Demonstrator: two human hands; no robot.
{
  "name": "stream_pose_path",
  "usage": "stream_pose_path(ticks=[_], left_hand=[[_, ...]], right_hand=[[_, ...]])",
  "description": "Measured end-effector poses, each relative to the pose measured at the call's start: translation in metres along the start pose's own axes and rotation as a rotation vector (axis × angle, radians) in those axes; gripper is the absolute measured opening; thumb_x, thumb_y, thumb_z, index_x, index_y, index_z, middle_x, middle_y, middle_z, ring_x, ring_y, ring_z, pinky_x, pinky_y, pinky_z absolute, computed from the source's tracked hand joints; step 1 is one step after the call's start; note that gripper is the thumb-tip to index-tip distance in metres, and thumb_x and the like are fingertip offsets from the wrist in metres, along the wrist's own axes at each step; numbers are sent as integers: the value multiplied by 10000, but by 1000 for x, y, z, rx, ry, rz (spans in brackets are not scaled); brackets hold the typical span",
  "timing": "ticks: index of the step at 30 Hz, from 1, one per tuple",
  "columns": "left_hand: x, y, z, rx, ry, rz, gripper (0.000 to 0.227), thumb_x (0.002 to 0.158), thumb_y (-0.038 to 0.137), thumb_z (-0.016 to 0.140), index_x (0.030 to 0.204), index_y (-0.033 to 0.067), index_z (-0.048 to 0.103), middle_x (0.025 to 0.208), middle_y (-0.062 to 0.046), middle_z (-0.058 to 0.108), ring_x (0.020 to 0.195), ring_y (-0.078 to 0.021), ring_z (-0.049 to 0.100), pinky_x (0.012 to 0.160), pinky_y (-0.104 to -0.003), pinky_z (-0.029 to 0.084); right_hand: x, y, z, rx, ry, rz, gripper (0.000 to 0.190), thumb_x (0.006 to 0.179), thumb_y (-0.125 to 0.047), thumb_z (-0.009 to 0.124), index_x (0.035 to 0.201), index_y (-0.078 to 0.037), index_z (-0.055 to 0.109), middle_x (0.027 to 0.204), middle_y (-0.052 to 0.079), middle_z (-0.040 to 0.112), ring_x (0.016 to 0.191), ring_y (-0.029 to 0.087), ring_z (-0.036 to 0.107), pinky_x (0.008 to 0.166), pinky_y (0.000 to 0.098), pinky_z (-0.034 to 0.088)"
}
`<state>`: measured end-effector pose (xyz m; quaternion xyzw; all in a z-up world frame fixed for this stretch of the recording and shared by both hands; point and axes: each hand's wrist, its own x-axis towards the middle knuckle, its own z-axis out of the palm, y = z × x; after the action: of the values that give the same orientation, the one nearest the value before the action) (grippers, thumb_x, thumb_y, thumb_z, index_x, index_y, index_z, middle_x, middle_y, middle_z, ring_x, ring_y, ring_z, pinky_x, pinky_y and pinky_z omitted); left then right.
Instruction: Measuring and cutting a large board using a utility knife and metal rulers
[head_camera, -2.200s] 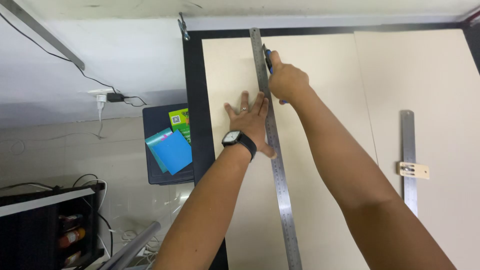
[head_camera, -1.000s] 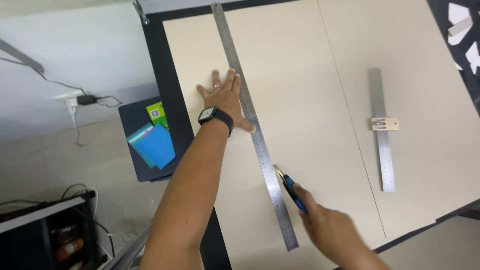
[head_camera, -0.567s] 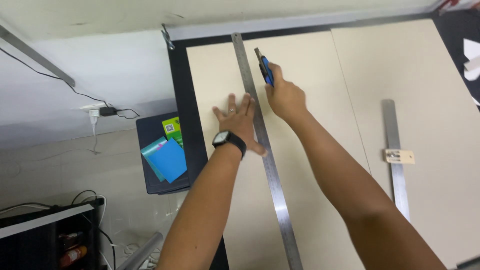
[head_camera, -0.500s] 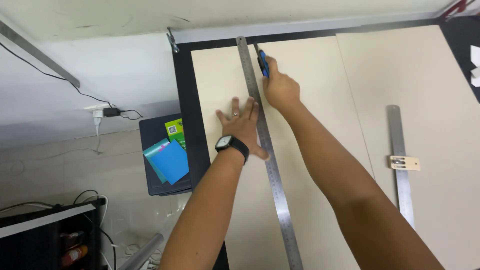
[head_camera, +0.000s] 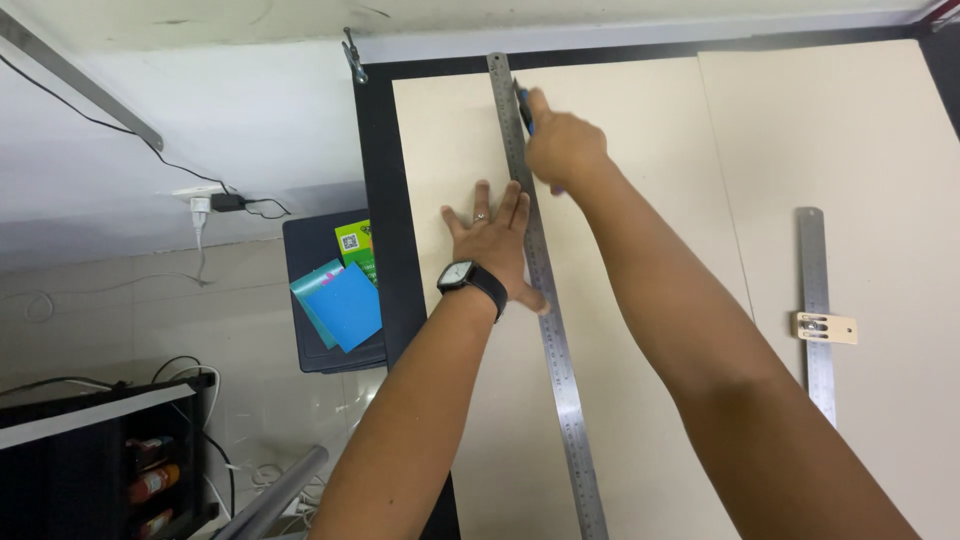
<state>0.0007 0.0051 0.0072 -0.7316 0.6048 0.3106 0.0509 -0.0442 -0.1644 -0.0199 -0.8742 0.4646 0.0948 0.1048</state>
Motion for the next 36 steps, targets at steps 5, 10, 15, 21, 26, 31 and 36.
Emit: stream_pose_path(ticks=[5,10,15,21,26,31,36], left_hand=[[-1,1,4,39,46,-16,1431,589,663,880,1655,149,76,1749,-12,-5,1577,-387,-44,1152,-813,46],[6,-1,12,91,83,-28,1448,549,703,863,1651,162,96,1745,9,25,1579,-371,-17,1143,-811,117],[5,-1,14,105,90,-31,1442,575,716,839,1657,157,66,1745,14,0,1577,-354,-39,1155,-793,130],[-6,3,0,75,-28,-43,1506,616,699,860,1653,152,-85,1737,32,-180,1569,-336,-205,1184,-759,11],[-9,2,-10,46,-15,-31,1482,625,665,868,1655,151,-65,1737,28,-178,1566,-331,-217,1186,-754,-17],[-11,1,-4,28,-28,-13,1486,631,648,870,1655,145,-83,1732,24,-203,1555,-334,-250,1174,-760,-55],[-31,5,7,81,-41,12,1480,636,681,848,1651,127,-76,1739,-4,-175,1563,-348,-229,1212,-688,-72]], right_hand=[[-115,0,-5,-7,-112,-15,438,1015,-205,344,1451,-173,322,949,247,737,933,488,727,796,617,556],[-238,10,1,39,-264,39,507,1042,-203,327,1540,-181,237,1049,272,732,1001,489,723,826,575,569],[-340,20,26,82,-385,92,566,1038,-238,335,1579,-215,168,1085,244,743,917,471,751,719,543,597],[-401,51,103,14,-288,118,723,1047,-343,380,1662,-265,7,820,-7,660,516,246,569,422,396,399],[-398,53,102,75,-177,137,673,1021,-373,391,1633,-286,127,934,39,712,636,366,646,486,504,476],[-430,37,32,229,-177,288,590,1012,-351,438,1566,-333,235,623,17,620,490,290,588,463,421,444],[-487,70,75,547,11,486,453,984,-431,472,1369,-194,507,718,-12,723,600,164,733,639,333,563]])
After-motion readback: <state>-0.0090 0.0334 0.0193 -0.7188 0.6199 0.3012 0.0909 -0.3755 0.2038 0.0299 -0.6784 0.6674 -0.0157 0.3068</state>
